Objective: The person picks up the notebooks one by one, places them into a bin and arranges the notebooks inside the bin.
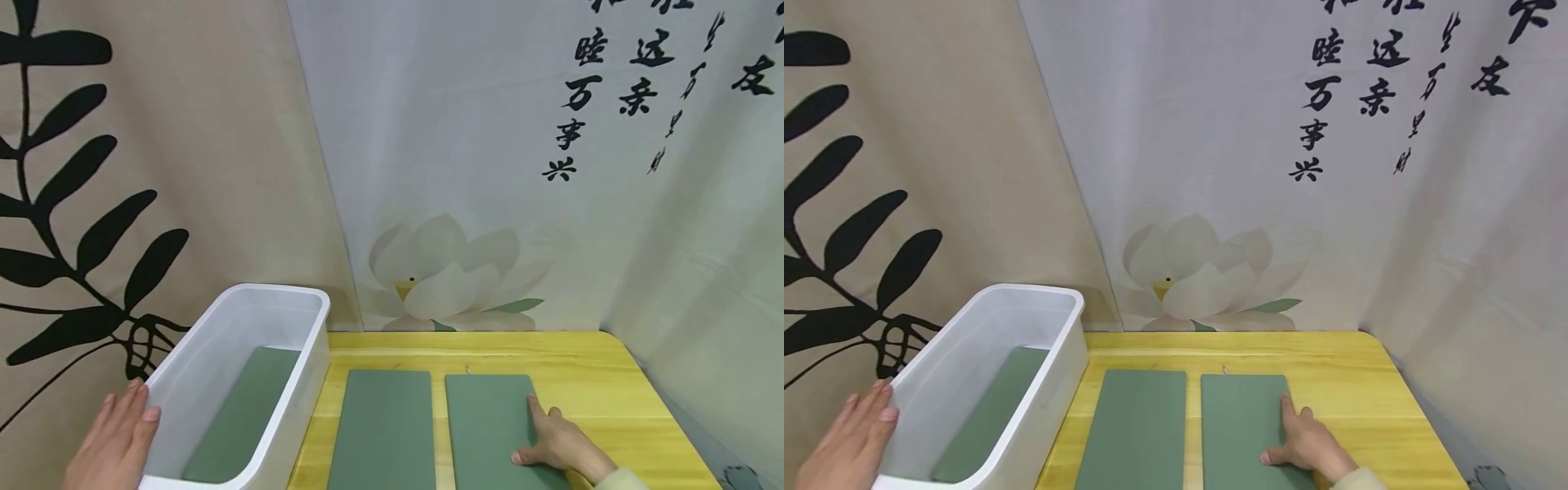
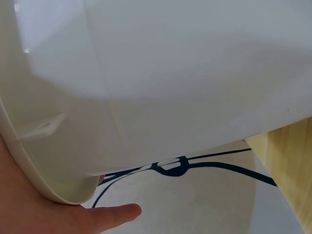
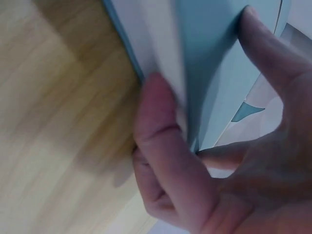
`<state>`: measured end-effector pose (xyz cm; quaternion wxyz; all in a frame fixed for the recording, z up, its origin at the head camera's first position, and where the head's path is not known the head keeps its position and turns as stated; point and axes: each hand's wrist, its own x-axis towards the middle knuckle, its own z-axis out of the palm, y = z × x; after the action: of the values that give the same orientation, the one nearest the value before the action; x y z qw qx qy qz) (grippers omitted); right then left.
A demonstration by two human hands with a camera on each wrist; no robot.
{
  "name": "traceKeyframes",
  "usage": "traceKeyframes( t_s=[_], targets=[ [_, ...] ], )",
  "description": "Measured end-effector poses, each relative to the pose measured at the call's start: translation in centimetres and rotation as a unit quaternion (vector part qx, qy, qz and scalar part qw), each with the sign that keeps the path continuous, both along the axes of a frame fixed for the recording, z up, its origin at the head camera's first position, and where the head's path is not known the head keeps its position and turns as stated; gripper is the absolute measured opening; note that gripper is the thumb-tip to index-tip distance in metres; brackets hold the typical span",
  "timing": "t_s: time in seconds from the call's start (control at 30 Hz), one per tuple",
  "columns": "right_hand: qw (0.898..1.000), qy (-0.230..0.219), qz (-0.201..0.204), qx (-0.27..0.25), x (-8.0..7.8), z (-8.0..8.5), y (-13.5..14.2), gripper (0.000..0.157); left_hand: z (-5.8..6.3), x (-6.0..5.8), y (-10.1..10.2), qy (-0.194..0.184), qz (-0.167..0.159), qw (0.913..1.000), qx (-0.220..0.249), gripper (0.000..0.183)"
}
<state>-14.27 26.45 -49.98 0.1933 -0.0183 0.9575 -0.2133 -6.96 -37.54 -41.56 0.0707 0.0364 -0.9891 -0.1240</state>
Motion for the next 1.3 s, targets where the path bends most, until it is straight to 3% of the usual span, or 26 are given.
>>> traceKeyframes(
  t_s=[0.2, 0.43, 0.63, 0.8, 1.0, 1.3],
  targets=[
    [1.0, 0.015, -0.015, -0.003, 0.2, 0.2, 0.4, 0.132, 0.0, -0.1, 0.2, 0.003, -0.002, 1.0, 0.003, 0.064],
    [0.999, 0.052, 0.008, -0.011, 0.4, 0.6, 0.1, 0.126, -0.3, 0.0, -0.4, -0.002, -0.003, 1.0, 0.004, 0.064],
    [0.995, 0.075, 0.018, -0.064, 0.4, 0.9, 0.4, 0.107, 0.0, 0.0, -0.8, -0.024, -0.004, 0.9997, 0.003, 0.066],
    [0.985, 0.075, 0.033, -0.153, 0.6, 1.2, 1.5, 0.082, 0.1, 0.1, -0.7, -0.04, 0.006, 0.9991, 0.013, 0.068],
    [0.965, 0.068, 0.052, -0.248, 0.8, 1.5, 2.4, 0.058, -0.1, 0.2, -0.6, -0.038, 0.005, 0.9992, 0.009, 0.069],
    [0.948, 0.042, 0.013, -0.317, 1.7, 2.3, 2.9, 0.053, 0.0, 0.0, -0.3, -0.049, 0.009, 0.9986, 0.017, 0.069]
  ],
)
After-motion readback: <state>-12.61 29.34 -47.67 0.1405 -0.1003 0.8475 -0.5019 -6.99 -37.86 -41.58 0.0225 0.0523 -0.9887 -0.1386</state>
